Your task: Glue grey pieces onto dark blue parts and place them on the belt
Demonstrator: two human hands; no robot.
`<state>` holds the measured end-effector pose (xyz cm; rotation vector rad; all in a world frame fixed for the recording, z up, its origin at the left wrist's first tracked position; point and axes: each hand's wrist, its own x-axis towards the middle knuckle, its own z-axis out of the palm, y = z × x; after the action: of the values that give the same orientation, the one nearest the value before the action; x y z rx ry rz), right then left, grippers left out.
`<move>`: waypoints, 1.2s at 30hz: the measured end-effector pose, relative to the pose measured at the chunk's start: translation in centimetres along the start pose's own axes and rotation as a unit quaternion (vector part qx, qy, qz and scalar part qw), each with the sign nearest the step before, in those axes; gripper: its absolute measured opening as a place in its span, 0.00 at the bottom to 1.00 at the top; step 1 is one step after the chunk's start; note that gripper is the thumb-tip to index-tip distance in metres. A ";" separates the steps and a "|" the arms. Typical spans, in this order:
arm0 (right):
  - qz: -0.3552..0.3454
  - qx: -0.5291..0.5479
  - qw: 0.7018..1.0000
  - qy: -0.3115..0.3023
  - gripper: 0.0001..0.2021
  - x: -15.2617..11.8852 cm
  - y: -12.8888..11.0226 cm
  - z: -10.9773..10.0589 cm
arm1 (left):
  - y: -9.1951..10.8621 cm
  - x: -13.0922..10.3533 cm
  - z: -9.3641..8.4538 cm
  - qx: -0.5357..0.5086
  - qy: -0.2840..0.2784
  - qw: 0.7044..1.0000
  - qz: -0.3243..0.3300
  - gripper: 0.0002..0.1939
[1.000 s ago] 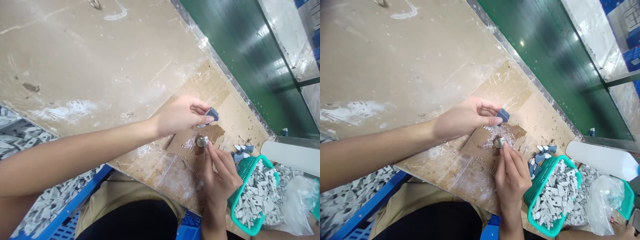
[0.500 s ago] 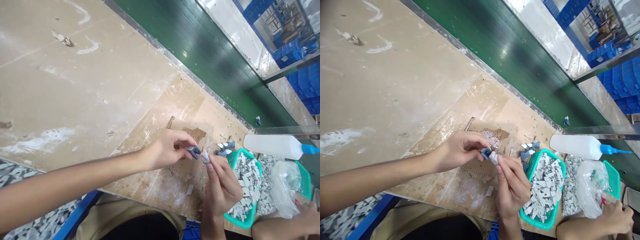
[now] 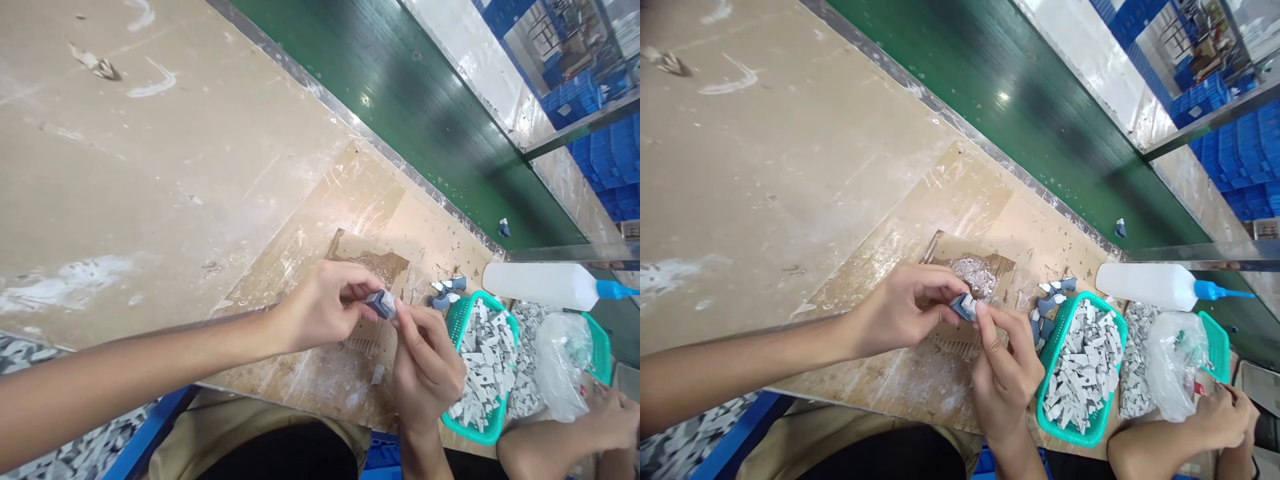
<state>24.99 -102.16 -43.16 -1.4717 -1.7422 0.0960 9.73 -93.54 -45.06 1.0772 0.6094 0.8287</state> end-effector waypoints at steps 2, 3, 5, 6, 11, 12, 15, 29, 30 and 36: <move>-0.012 -0.021 1.000 0.000 0.28 -0.1 -0.2 0.1 | 0.0 0.0 0.1 -0.005 0.009 1.000 -0.008 0.11; -0.015 -0.029 0.999 0.001 0.29 -0.1 -0.2 0.1 | 0.0 0.0 0.1 -0.006 0.014 1.000 -0.017 0.10; -0.019 -0.033 0.999 0.001 0.29 -0.1 -0.4 0.2 | 0.1 0.0 0.1 -0.012 0.017 0.999 -0.045 0.08; -0.020 -0.031 0.999 0.001 0.29 -0.1 -0.5 0.3 | 0.1 0.0 0.1 -0.017 0.017 0.998 -0.058 0.07; -0.043 -0.040 0.998 0.007 0.29 -0.2 -1.0 0.9 | 0.6 -0.1 0.1 0.004 0.023 0.998 -0.054 0.08; -0.049 -0.046 0.998 0.011 0.30 -0.3 -1.2 1.1 | 0.6 -0.2 0.1 0.012 0.025 0.998 -0.049 0.08; -0.054 -0.066 0.996 0.025 0.29 -0.2 -1.3 1.7 | 0.3 -0.1 -0.3 0.038 0.025 0.997 -0.054 0.08; 0.121 -0.071 0.988 0.067 0.16 0.1 -0.1 -5.3 | 2.8 2.2 -3.1 -0.224 0.069 0.954 -0.190 0.13; 0.133 -0.081 0.984 0.085 0.16 -0.7 0.4 -6.3 | 2.8 2.3 -3.0 -0.213 0.081 0.954 -0.193 0.14; 0.185 -0.194 0.954 0.136 0.12 -4.8 5.5 -12.7 | 3.1 2.9 -2.6 -0.026 0.120 0.982 -0.141 0.16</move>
<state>37.02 -110.04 -40.40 -1.9831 -1.2922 -0.2583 8.45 -89.03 -43.22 0.8237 0.9160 0.7262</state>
